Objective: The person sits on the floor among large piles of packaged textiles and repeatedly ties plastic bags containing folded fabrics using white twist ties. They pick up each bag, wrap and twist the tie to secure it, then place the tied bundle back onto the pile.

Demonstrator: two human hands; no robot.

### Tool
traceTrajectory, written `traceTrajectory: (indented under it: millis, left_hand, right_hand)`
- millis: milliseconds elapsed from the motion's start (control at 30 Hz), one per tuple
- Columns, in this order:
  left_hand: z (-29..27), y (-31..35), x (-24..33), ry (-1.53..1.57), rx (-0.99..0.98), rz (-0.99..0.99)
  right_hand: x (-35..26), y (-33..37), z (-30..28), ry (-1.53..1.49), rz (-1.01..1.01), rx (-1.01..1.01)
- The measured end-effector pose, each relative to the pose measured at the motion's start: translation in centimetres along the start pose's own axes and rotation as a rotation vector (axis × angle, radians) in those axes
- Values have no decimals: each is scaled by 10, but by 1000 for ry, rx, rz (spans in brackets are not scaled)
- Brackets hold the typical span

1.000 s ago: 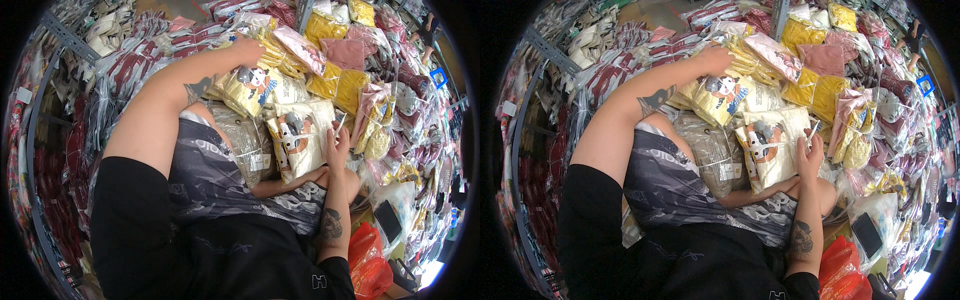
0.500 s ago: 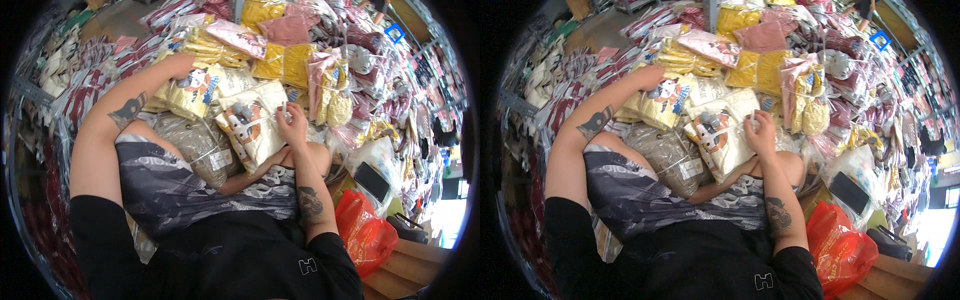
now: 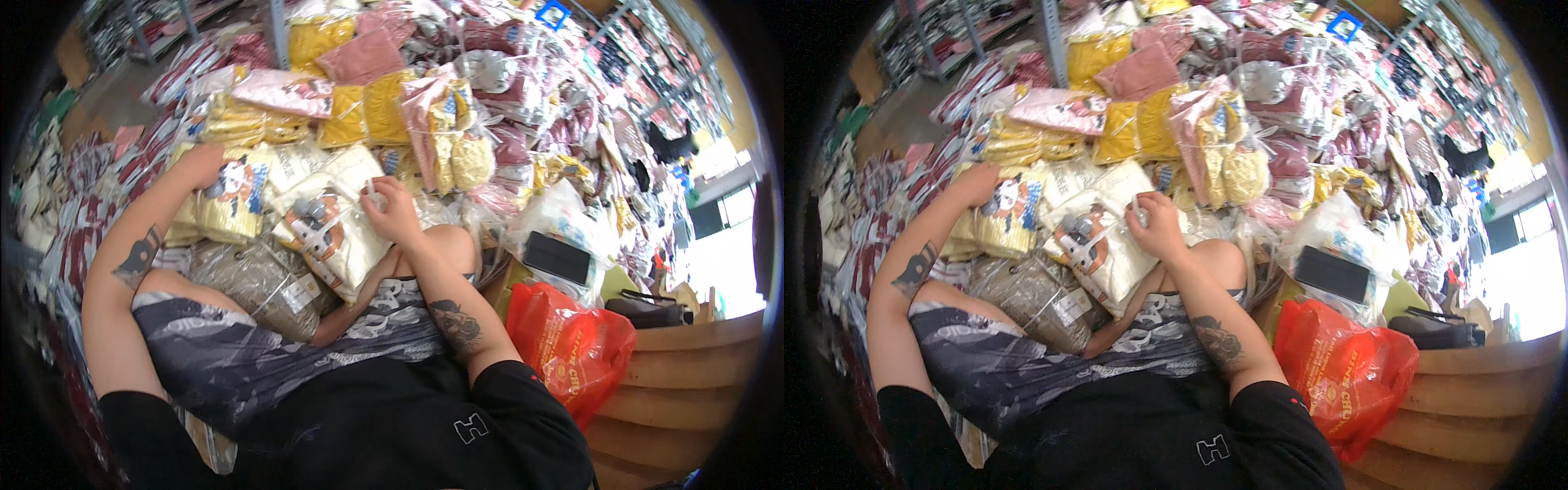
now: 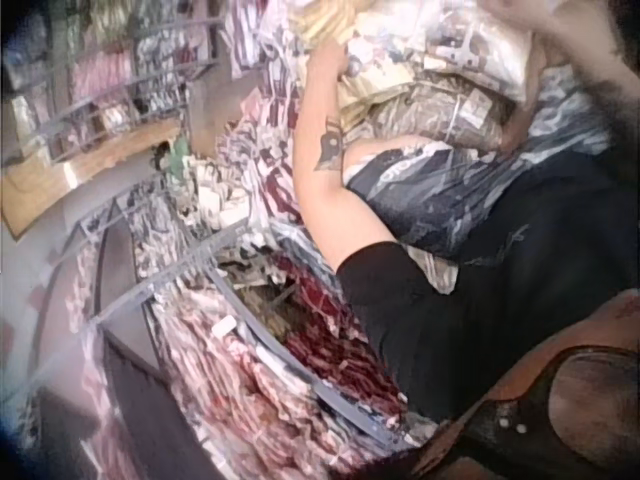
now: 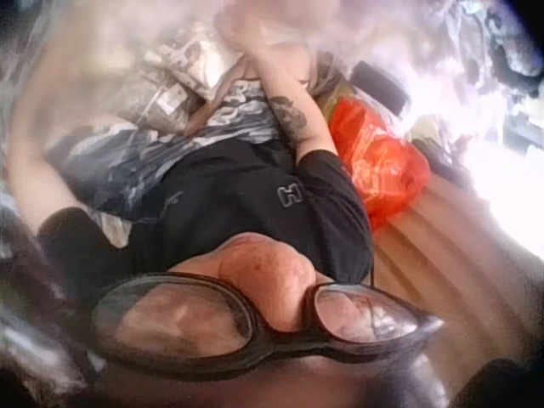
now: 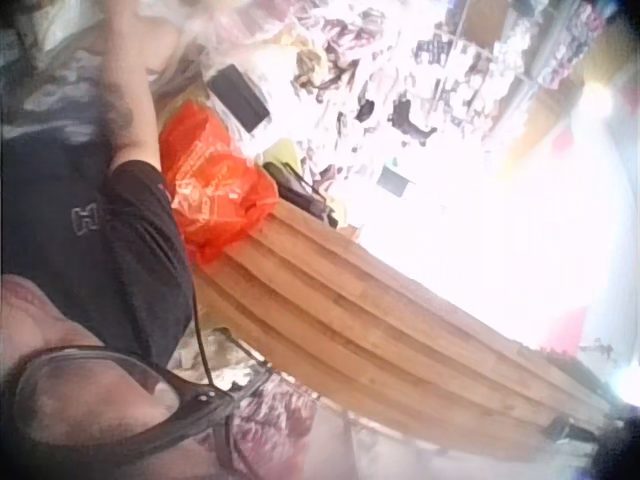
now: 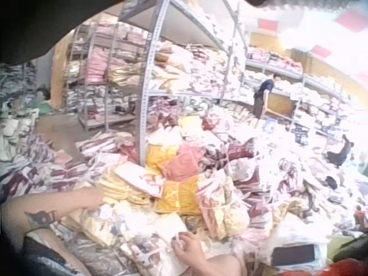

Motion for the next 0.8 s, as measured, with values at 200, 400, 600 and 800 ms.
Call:
traceTrajectory:
  millis: [200,400,600,800]
  left_hand:
    - [4,1,-2,90,-28,-32]
    - [7,1,-7,2,-2,-62]
    - [1,1,0,-6,4,-33]
    - [6,4,-5,-11,-34,-52]
  right_hand:
    - [9,-1,3,43,-33,18]
    - [4,0,0,29,-7,18]
    - [5,2,-2,21,2,27]
    - [-4,0,-2,-2,17,6]
Point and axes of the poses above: each hand's wrist, its own y-axis away from the middle knuckle, its own z-axis out of the palm, x = y × z, the point moved 9 cm from there along -y, towards the middle knuckle, and after that the axes turned 7 degrees about -y, right-handed, at the moved point
